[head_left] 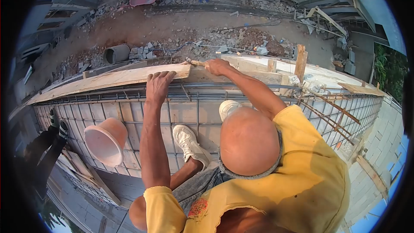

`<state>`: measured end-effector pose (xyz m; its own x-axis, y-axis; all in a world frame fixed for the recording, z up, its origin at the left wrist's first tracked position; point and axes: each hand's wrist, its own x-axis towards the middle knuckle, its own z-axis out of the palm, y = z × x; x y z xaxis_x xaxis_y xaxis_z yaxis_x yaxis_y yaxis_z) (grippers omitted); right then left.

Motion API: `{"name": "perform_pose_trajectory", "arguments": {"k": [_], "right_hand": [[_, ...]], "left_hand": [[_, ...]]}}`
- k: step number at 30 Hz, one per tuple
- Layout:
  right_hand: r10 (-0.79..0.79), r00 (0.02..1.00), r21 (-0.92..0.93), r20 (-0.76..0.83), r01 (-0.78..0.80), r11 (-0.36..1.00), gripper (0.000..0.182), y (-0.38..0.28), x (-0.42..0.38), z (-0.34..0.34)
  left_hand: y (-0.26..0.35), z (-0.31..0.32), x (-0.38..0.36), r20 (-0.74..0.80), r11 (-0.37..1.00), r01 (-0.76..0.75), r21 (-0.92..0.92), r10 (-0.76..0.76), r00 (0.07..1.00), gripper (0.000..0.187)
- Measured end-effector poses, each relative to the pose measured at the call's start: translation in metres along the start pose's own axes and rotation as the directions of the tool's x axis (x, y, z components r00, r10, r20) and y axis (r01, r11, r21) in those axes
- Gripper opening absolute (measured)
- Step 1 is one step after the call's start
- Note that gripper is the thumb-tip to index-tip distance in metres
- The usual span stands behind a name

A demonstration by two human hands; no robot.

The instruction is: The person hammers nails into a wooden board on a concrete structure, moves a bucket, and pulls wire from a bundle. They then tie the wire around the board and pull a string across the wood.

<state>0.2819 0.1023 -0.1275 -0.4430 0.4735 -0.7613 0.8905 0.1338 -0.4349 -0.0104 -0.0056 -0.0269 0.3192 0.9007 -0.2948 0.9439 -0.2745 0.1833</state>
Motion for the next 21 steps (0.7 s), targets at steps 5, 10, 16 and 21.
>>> {"name": "perform_pose_trajectory", "arguments": {"k": [5,10,16,21], "right_hand": [[0.043,0.955,0.602,-0.292,0.149,0.785,0.058,-0.005,-0.037,-0.072],[0.181,0.599,0.549,-0.78,0.516,0.658,0.053,-0.02,-0.029,-0.136],[-0.063,0.947,0.028,-0.314,0.076,0.997,0.043,-0.01,-0.01,0.059],[-0.142,0.969,-0.139,-0.201,0.116,0.984,0.041,-0.023,-0.012,-0.016]], "left_hand": [[0.006,-0.025,0.018,0.095,0.998,0.032,-0.057,-0.027,0.995,0.031],[0.005,-0.018,-0.002,0.086,1.0,0.005,-0.027,-0.003,0.996,0.033],[0.013,-0.016,-0.013,0.026,1.0,0.005,-0.019,-0.005,1.0,0.037],[0.018,-0.009,-0.022,0.016,0.997,0.053,-0.06,-0.052,0.998,0.039]]}}
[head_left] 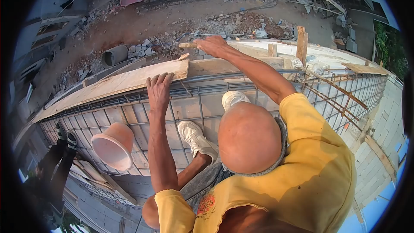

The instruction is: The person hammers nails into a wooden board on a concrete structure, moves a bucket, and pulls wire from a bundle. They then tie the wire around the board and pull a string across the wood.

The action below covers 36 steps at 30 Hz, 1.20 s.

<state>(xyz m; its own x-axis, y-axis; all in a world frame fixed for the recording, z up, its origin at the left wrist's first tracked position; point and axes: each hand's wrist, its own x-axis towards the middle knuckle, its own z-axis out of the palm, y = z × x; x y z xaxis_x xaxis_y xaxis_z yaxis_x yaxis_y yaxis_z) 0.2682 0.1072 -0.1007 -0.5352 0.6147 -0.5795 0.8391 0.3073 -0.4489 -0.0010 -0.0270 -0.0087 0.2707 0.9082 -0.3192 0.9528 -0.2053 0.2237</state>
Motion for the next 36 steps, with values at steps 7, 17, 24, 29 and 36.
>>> {"name": "perform_pose_trajectory", "arguments": {"k": [7,17,24,29,36], "right_hand": [[0.079,0.52,0.268,-0.85,0.298,0.916,0.056,-0.051,0.005,-0.051],[0.226,0.973,0.251,0.045,-0.23,0.94,0.043,0.032,-0.045,0.024],[0.398,0.646,0.617,-0.652,0.147,0.773,0.057,0.022,-0.023,-0.08],[0.485,0.583,0.662,-0.652,0.125,0.739,0.056,-0.016,-0.02,-0.065],[0.055,0.996,0.359,0.072,-0.077,0.93,0.049,0.033,0.009,0.05]], "left_hand": [[0.003,-0.008,0.005,0.072,1.0,0.023,0.007,-0.023,0.997,0.043],[0.006,-0.009,0.008,0.021,0.999,0.032,-0.022,-0.032,0.999,0.033],[0.005,-0.011,0.007,0.027,0.998,0.022,-0.051,-0.021,0.999,0.029],[0.004,-0.008,0.005,0.022,0.999,-0.013,-0.031,0.014,1.0,0.031],[0.002,-0.007,-0.004,0.025,0.999,0.041,-0.011,-0.041,0.999,0.032]]}}
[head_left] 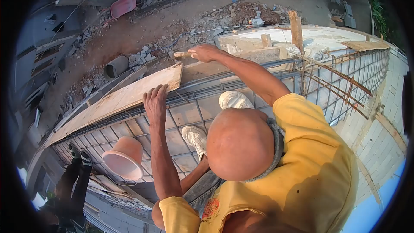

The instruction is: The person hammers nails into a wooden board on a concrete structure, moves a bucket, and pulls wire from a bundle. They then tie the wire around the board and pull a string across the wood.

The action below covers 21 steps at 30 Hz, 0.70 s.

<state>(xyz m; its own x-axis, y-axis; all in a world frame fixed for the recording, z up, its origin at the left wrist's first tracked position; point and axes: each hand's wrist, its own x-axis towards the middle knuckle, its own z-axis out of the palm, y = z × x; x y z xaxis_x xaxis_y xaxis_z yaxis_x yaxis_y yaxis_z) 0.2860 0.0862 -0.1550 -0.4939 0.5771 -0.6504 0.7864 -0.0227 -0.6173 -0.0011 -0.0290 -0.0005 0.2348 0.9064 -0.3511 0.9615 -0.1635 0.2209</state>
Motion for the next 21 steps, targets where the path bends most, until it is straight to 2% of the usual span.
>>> {"name": "perform_pose_trajectory", "arguments": {"k": [2,4,5,7,10,11,12,13,14,15,18,19,20,21], "right_hand": [[0.071,0.987,0.091,-0.141,-0.058,0.994,0.047,-0.042,-0.022,-0.069],[0.084,0.894,0.3,-0.441,0.058,0.952,0.05,-0.063,-0.027,-0.108],[0.106,0.815,0.381,-0.57,0.148,0.913,0.051,-0.077,-0.029,-0.13],[0.081,0.434,0.269,-0.897,0.392,0.88,0.053,-0.087,-0.011,-0.139],[0.31,0.587,0.49,-0.747,0.171,0.855,0.052,-0.099,-0.036,-0.121],[0.263,0.752,0.45,-0.605,0.05,0.892,0.053,-0.09,-0.04,-0.099],[0.231,0.872,0.381,-0.431,-0.056,0.923,0.054,-0.064,-0.033,-0.056],[0.016,0.97,0.019,-0.242,-0.012,1.0,0.055,-0.006,0.014,0.023],[0.06,0.99,0.028,-0.129,-0.057,0.998,0.055,-0.003,0.016,0.04],[0.095,0.995,0.018,0.004,-0.095,0.995,0.055,-0.005,0.013,0.052],[0.13,0.974,0.121,0.186,-0.154,0.981,0.054,-0.031,-0.009,-0.016],[0.018,0.999,-0.053,0.051,-0.016,0.998,0.053,-0.017,0.003,-0.014],[0.061,0.995,-0.034,0.083,-0.058,0.998,0.053,-0.012,0.008,-0.026],[0.082,0.996,-0.058,0.034,-0.08,0.995,0.052,-0.017,0.002,-0.032]], "left_hand": [[0.002,0.007,0.004,-0.015,1.0,-0.012,-0.008,0.012,1.0,0.031],[0.005,0.003,0.006,0.015,1.0,0.005,-0.016,-0.005,1.0,0.031],[0.006,-0.001,0.01,0.022,1.0,0.018,-0.019,-0.018,1.0,0.031],[0.003,-0.009,0.024,0.042,1.0,-0.009,0.016,0.009,0.999,0.032],[-0.001,-0.022,0.045,0.035,0.999,-0.043,0.028,0.042,0.999,0.031],[-0.001,-0.021,0.042,0.031,0.999,-0.038,0.018,0.038,0.999,0.031],[-0.002,-0.018,0.039,0.025,0.999,-0.04,0.013,0.04,0.999,0.03],[-0.002,-0.016,0.036,0.019,0.999,-0.05,0.011,0.05,0.999,0.03],[-0.006,-0.013,0.031,0.078,0.999,-0.045,0.017,0.043,0.996,0.03],[-0.004,-0.013,0.036,0.058,0.998,-0.064,-0.002,0.064,0.996,0.03],[-0.01,-0.018,0.041,0.078,0.996,-0.047,-0.069,0.052,0.996,0.032],[-0.013,-0.021,0.045,0.13,0.996,-0.038,-0.08,0.048,0.99,0.032],[-0.017,-0.02,0.049,0.202,0.993,-0.025,-0.116,0.048,0.978,0.032],[-0.021,-0.019,0.045,0.226,0.988,-0.053,-0.148,0.086,0.97,0.032]]}}
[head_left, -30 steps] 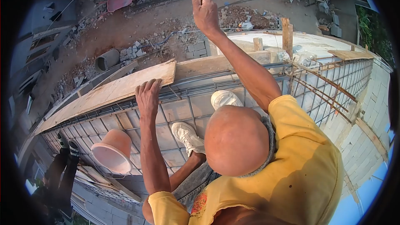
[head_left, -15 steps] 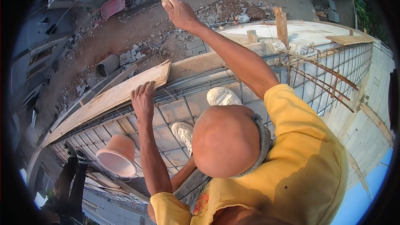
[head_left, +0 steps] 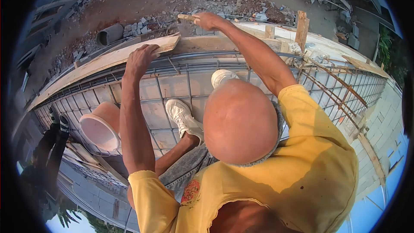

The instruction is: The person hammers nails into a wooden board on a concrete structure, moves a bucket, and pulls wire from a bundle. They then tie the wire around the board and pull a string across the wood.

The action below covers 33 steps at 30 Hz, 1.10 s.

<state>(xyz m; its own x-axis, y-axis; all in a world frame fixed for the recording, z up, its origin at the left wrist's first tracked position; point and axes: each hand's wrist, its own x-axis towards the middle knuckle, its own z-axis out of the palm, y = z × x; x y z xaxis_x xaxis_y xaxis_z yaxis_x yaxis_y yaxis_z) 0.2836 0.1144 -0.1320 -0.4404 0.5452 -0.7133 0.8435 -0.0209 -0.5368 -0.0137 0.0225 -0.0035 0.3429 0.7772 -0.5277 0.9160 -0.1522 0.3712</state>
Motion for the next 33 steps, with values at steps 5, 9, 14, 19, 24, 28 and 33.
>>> {"name": "perform_pose_trajectory", "arguments": {"k": [5,9,14,19,24,28,33], "right_hand": [[-0.1,0.983,0.02,-0.155,0.105,0.994,0.049,0.019,-0.03,0.006],[-0.062,0.993,0.158,-0.105,0.078,0.984,0.051,0.014,-0.059,0.02],[0.003,0.994,0.273,-0.108,0.027,0.962,0.051,-0.023,-0.084,0.013],[-0.061,0.993,0.139,-0.098,0.074,0.988,0.051,-0.038,-0.084,0.016],[-0.073,0.995,-0.027,-0.069,0.071,0.997,0.051,-0.038,-0.086,0.024],[-0.002,0.995,0.099,-0.103,0.012,0.995,0.052,-0.035,-0.089,0.03],[0.06,0.986,0.213,-0.154,-0.026,0.977,0.054,-0.031,-0.078,0.034]], "left_hand": [[-0.02,0.014,0.009,-0.09,0.999,-0.007,0.049,0.012,0.996,0.035],[-0.012,0.004,0.012,-0.019,0.991,0.024,0.129,-0.022,1.0,0.037],[-0.028,0.023,0.021,-0.086,0.991,0.022,0.133,-0.011,0.996,0.037],[-0.022,0.03,0.0,-0.118,0.993,0.027,0.115,-0.013,0.993,0.038],[-0.016,0.035,-0.008,-0.067,0.992,0.067,0.105,-0.06,0.996,0.038],[-0.005,0.031,-0.016,-0.131,0.977,0.088,0.194,-0.063,0.989,0.039],[-0.001,0.005,0.007,-0.103,0.965,0.127,0.23,-0.105,0.989,0.035]]}}
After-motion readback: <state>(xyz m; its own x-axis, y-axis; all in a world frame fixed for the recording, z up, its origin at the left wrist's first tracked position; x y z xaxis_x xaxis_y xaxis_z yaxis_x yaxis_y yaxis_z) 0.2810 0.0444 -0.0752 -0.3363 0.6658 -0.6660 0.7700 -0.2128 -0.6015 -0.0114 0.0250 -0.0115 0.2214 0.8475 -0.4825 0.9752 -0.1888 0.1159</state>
